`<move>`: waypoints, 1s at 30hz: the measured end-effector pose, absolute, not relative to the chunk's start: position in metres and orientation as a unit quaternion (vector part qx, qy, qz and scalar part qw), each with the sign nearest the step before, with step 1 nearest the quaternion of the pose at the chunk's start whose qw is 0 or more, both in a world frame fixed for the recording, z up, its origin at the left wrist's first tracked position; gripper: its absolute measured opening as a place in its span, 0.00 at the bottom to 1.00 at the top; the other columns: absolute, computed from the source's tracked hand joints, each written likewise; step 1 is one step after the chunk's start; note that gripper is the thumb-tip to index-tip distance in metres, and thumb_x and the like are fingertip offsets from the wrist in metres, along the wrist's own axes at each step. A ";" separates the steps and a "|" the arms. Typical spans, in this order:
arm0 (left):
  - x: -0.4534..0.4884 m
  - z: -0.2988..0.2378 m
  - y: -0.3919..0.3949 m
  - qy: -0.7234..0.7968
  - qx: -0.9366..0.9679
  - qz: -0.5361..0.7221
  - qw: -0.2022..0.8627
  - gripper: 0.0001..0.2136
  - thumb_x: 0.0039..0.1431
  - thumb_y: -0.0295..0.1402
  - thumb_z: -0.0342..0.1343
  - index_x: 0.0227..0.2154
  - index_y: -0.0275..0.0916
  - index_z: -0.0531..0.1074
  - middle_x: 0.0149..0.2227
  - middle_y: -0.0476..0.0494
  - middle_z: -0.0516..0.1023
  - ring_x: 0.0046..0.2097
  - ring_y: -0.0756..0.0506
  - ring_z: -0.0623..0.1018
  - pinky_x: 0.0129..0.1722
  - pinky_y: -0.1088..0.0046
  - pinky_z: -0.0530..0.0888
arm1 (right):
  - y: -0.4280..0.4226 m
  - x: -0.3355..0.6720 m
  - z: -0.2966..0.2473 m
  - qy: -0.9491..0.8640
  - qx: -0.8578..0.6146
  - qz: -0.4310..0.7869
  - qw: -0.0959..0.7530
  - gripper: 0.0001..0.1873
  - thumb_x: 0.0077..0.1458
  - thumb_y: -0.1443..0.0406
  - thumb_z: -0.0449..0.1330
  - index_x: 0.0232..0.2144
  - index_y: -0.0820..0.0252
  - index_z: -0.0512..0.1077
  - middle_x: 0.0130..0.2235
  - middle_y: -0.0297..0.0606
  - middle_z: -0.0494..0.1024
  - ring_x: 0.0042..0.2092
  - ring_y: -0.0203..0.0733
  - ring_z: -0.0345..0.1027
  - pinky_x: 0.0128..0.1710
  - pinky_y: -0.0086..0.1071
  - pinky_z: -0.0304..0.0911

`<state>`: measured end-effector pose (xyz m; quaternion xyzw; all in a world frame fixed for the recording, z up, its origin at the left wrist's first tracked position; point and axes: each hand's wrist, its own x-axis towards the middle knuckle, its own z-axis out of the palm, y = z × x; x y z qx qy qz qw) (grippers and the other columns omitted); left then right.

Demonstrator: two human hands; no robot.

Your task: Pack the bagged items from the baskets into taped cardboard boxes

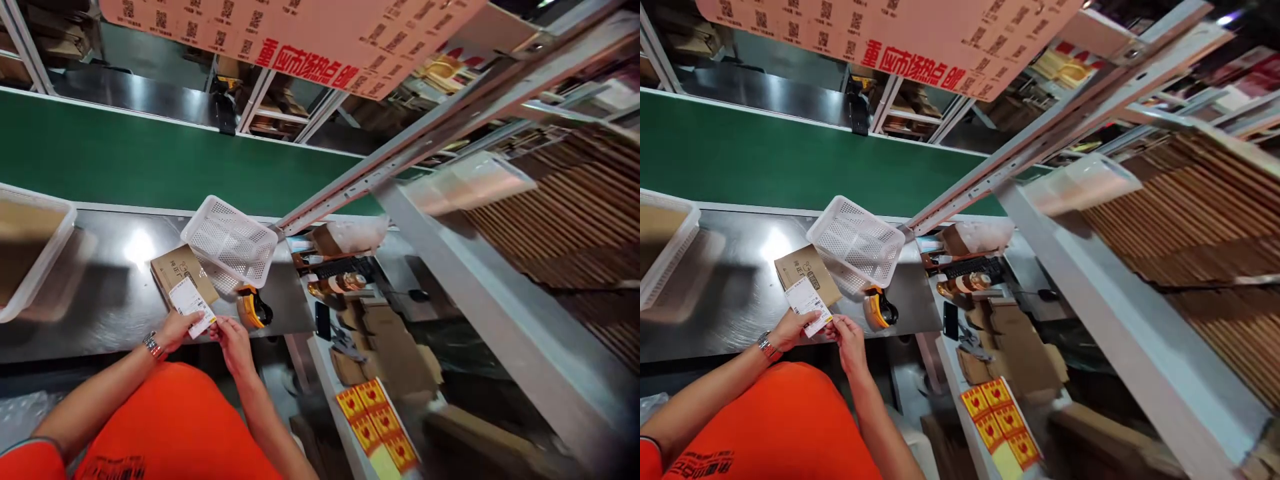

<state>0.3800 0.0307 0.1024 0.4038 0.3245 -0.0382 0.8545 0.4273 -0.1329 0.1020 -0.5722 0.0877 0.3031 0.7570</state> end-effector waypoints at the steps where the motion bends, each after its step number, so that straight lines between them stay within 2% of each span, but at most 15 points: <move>1: 0.379 0.104 0.028 0.322 0.407 -0.046 0.853 0.23 0.38 0.37 0.79 0.39 0.38 0.81 0.43 0.39 0.89 0.39 0.41 0.85 0.42 0.65 0.82 | -0.136 0.425 0.103 0.089 -0.570 0.300 0.759 0.20 0.46 0.49 0.79 0.30 0.57 0.83 0.28 0.35 0.81 0.30 0.39 0.71 0.30 0.32 0.68; 6: 0.377 0.112 0.008 0.297 0.432 -0.073 0.848 0.25 0.38 0.41 0.79 0.38 0.36 0.79 0.40 0.37 0.87 0.38 0.40 0.85 0.40 0.63 0.82 | -0.157 0.418 0.106 0.084 -0.572 0.279 0.767 0.24 0.41 0.46 0.81 0.28 0.58 0.83 0.27 0.35 0.81 0.28 0.37 0.70 0.30 0.32 0.67; 11: 0.379 0.117 -0.033 0.253 0.520 -0.093 0.810 0.21 0.46 0.44 0.74 0.36 0.36 0.77 0.38 0.37 0.85 0.39 0.39 0.83 0.43 0.60 0.81 | -0.196 0.411 0.107 0.080 -0.576 0.247 0.775 0.26 0.38 0.46 0.81 0.27 0.60 0.84 0.26 0.35 0.81 0.27 0.37 0.68 0.29 0.33 0.66; 13: 0.381 0.115 -0.055 0.249 0.574 -0.077 0.776 0.20 0.45 0.40 0.74 0.38 0.35 0.78 0.43 0.34 0.84 0.47 0.34 0.83 0.52 0.57 0.79 | -0.217 0.408 0.105 0.080 -0.573 0.228 0.783 0.25 0.39 0.46 0.81 0.26 0.60 0.83 0.25 0.35 0.80 0.27 0.36 0.68 0.29 0.32 0.65; 15: 0.380 0.112 -0.080 0.262 0.662 -0.018 0.702 0.28 0.40 0.37 0.76 0.46 0.34 0.78 0.56 0.28 0.80 0.60 0.28 0.78 0.64 0.51 0.73 | -0.239 0.402 0.102 0.087 -0.565 0.209 0.793 0.25 0.40 0.46 0.80 0.26 0.61 0.83 0.25 0.35 0.80 0.27 0.36 0.68 0.29 0.31 0.65; 17: 0.375 0.108 -0.106 0.251 0.742 0.052 0.620 0.37 0.38 0.39 0.76 0.54 0.33 0.76 0.65 0.23 0.73 0.69 0.25 0.70 0.71 0.47 0.65 | -0.261 0.394 0.098 0.098 -0.557 0.194 0.801 0.26 0.40 0.45 0.80 0.26 0.61 0.83 0.25 0.35 0.80 0.27 0.35 0.68 0.29 0.31 0.64; 18: 0.371 0.107 -0.119 0.221 0.767 0.065 0.599 0.37 0.41 0.42 0.75 0.56 0.33 0.76 0.67 0.23 0.72 0.70 0.26 0.69 0.73 0.47 0.63 | -0.273 0.389 0.094 0.106 -0.553 0.188 0.805 0.26 0.39 0.45 0.79 0.26 0.61 0.83 0.25 0.35 0.80 0.26 0.35 0.68 0.29 0.31 0.64; 20: 0.361 0.105 -0.144 0.120 0.782 0.019 0.611 0.29 0.52 0.49 0.68 0.53 0.37 0.80 0.64 0.29 0.77 0.68 0.30 0.74 0.74 0.50 0.63 | -0.295 0.377 0.086 0.119 -0.547 0.180 0.809 0.27 0.39 0.44 0.79 0.26 0.61 0.82 0.24 0.34 0.79 0.25 0.35 0.67 0.28 0.30 0.63; 22: 0.353 0.103 -0.167 0.044 0.780 -0.073 0.621 0.23 0.61 0.55 0.61 0.46 0.41 0.84 0.57 0.36 0.85 0.63 0.33 0.80 0.72 0.54 0.67 | -0.318 0.366 0.075 0.127 -0.545 0.176 0.810 0.28 0.39 0.42 0.78 0.25 0.61 0.81 0.22 0.32 0.77 0.24 0.34 0.66 0.27 0.30 0.61; 26: 0.347 0.095 -0.209 0.024 0.806 -0.164 0.568 0.27 0.56 0.62 0.62 0.38 0.42 0.87 0.44 0.41 0.90 0.53 0.30 0.85 0.63 0.54 0.77 | -0.369 0.348 0.053 0.131 -0.536 0.180 0.814 0.29 0.39 0.41 0.76 0.25 0.60 0.81 0.23 0.32 0.78 0.24 0.35 0.67 0.27 0.31 0.63; 30: 0.352 0.084 -0.255 0.026 0.786 -0.223 0.575 0.28 0.49 0.63 0.67 0.33 0.40 0.85 0.39 0.41 0.89 0.49 0.30 0.86 0.56 0.56 0.82 | -0.427 0.327 0.042 0.179 -0.481 0.154 0.844 0.25 0.35 0.45 0.79 0.22 0.59 0.80 0.21 0.33 0.77 0.22 0.36 0.66 0.24 0.31 0.61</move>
